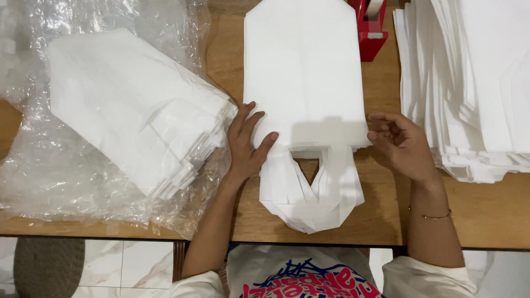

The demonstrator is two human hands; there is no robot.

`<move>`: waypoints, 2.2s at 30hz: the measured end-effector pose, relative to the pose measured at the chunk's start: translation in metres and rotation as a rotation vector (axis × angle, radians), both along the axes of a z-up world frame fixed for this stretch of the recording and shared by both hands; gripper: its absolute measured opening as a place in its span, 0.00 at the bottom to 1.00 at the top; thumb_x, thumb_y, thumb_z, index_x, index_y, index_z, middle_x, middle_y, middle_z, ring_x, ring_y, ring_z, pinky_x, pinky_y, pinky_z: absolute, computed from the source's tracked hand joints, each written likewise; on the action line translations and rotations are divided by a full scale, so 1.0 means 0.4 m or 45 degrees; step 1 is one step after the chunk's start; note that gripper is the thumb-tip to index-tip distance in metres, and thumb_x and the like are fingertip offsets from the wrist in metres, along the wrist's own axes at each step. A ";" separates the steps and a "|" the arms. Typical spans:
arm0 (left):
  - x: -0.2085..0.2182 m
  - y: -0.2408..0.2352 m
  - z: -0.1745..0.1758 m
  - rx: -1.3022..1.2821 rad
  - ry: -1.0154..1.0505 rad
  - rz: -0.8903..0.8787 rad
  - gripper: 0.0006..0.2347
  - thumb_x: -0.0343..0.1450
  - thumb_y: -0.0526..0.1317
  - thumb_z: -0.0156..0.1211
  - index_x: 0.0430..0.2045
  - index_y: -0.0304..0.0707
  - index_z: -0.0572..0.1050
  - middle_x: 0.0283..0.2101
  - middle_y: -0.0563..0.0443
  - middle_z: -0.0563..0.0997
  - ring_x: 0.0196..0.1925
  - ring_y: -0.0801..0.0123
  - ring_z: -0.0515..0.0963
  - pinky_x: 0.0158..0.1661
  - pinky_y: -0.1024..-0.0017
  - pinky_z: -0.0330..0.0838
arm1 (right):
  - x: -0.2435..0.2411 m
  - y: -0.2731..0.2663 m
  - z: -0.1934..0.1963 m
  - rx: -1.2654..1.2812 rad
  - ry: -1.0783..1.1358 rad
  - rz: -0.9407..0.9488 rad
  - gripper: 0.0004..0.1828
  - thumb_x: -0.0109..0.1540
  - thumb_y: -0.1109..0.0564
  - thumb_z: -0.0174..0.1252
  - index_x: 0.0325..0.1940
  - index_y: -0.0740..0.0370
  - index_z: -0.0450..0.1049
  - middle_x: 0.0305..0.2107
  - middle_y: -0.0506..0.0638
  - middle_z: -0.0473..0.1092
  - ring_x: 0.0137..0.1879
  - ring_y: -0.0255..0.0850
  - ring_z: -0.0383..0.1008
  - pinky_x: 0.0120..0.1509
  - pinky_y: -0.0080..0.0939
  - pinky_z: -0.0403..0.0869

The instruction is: The person folds white plastic shopping bags by hand on a wooden table. They repeatedly pick up a bag, fold it flat, and place it into a growing stack. A red tape dispenser and bubble wrap are visible on the table but are not used.

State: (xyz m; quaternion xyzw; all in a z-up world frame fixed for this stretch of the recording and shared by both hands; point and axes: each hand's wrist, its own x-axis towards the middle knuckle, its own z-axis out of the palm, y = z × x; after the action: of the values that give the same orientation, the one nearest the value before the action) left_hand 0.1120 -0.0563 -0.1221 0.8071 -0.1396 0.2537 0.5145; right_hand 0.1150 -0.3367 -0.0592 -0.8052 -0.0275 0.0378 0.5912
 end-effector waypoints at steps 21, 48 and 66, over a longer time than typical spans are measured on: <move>-0.014 -0.006 -0.012 0.245 0.013 0.126 0.13 0.67 0.46 0.46 0.38 0.37 0.69 0.50 0.46 0.68 0.57 0.51 0.62 0.52 0.56 0.56 | -0.016 0.001 -0.010 0.218 -0.108 0.204 0.22 0.50 0.72 0.52 0.48 0.65 0.62 0.48 0.53 0.63 0.52 0.36 0.62 0.50 0.28 0.66; 0.023 -0.046 0.220 -0.234 -0.140 -0.043 0.07 0.66 0.31 0.51 0.36 0.34 0.66 0.38 0.48 0.72 0.43 0.64 0.72 0.46 0.72 0.68 | 0.085 0.029 0.110 0.313 -0.571 -0.288 0.06 0.61 0.64 0.54 0.34 0.65 0.62 0.20 0.52 0.61 0.20 0.37 0.61 0.22 0.32 0.64; 0.122 -0.062 0.285 -0.233 -0.323 -0.292 0.05 0.67 0.28 0.47 0.32 0.36 0.65 0.33 0.46 0.71 0.36 0.65 0.72 0.39 0.74 0.68 | 0.102 0.025 0.201 -0.785 -1.175 0.034 0.16 0.56 0.57 0.67 0.41 0.69 0.70 0.31 0.53 0.69 0.36 0.46 0.67 0.46 0.44 0.63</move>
State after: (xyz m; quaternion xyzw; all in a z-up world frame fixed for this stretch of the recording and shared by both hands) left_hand 0.1608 -0.0811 -0.0080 0.6973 -0.2707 0.3048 0.5896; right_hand 0.1559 -0.3268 0.0213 -0.8735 -0.2816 -0.3051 0.2542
